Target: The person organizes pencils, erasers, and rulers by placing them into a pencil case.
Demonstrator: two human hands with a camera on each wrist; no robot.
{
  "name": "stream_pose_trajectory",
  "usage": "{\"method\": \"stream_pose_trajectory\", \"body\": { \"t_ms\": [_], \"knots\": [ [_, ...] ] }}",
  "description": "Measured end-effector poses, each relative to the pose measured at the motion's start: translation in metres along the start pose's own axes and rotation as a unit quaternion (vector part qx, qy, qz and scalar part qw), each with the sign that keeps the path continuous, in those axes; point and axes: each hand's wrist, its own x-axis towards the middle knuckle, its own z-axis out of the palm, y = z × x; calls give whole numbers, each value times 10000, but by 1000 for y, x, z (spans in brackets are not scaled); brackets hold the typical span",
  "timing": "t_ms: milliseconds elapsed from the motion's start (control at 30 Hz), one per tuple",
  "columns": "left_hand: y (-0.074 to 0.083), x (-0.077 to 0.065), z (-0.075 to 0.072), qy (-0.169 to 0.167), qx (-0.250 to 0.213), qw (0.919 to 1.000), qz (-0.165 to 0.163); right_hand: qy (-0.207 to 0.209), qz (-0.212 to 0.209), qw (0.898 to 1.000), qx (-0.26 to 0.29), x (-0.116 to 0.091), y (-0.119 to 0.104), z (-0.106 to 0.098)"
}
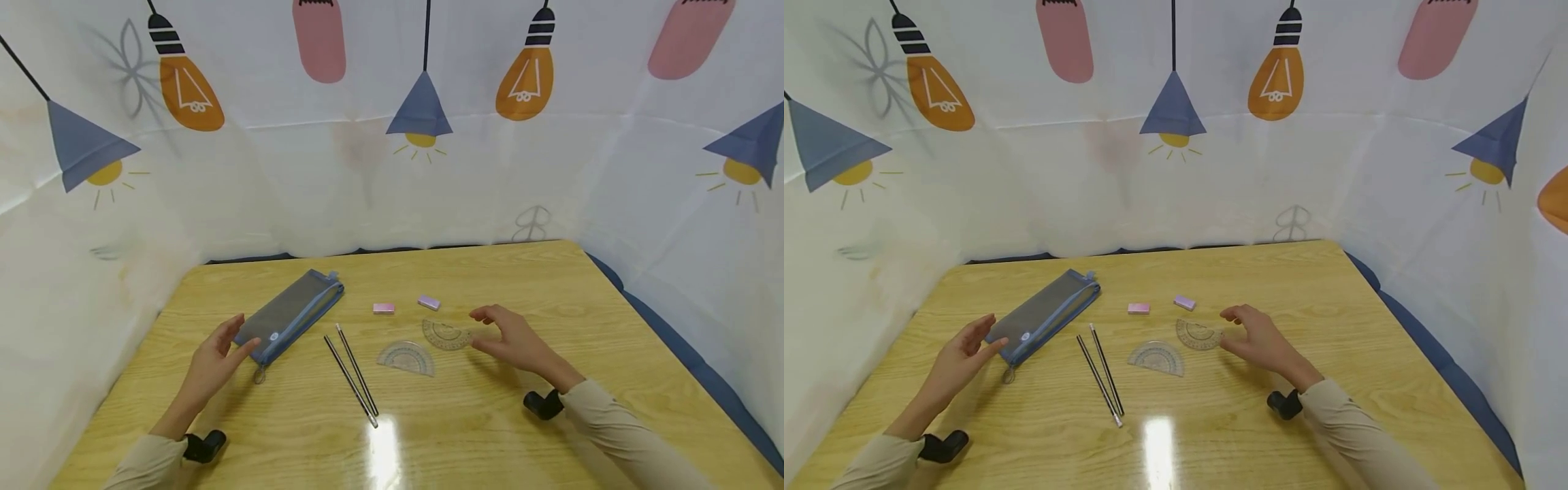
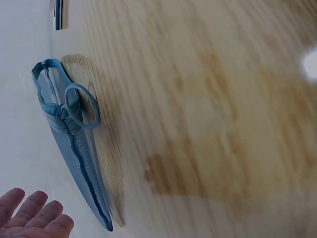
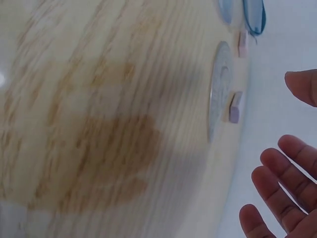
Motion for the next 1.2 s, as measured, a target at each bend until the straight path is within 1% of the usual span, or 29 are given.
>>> {"method": "stream_pose_trajectory", "body": {
  "t_ms": [133,367,600,833,1000,1200],
  "knots": [
    [2,1,2,-13,24,10000,-87,-80,9,10000,27,2,1,5],
    [7,1,4,-99,91,9993,-335,-194,14,9998,-64,7,2,15],
    [7,3,8,-171,26,9988,-452,-297,244,9992,-142,10,-2,18],
    [7,4,12,-244,-93,9980,-573,-361,266,9985,-304,13,-1,23],
    [9,6,16,-255,5,9971,-717,-426,310,9980,-357,15,0,25],
    [11,7,21,-336,225,9951,-907,-413,475,9969,-473,16,1,28]
  ]
}}
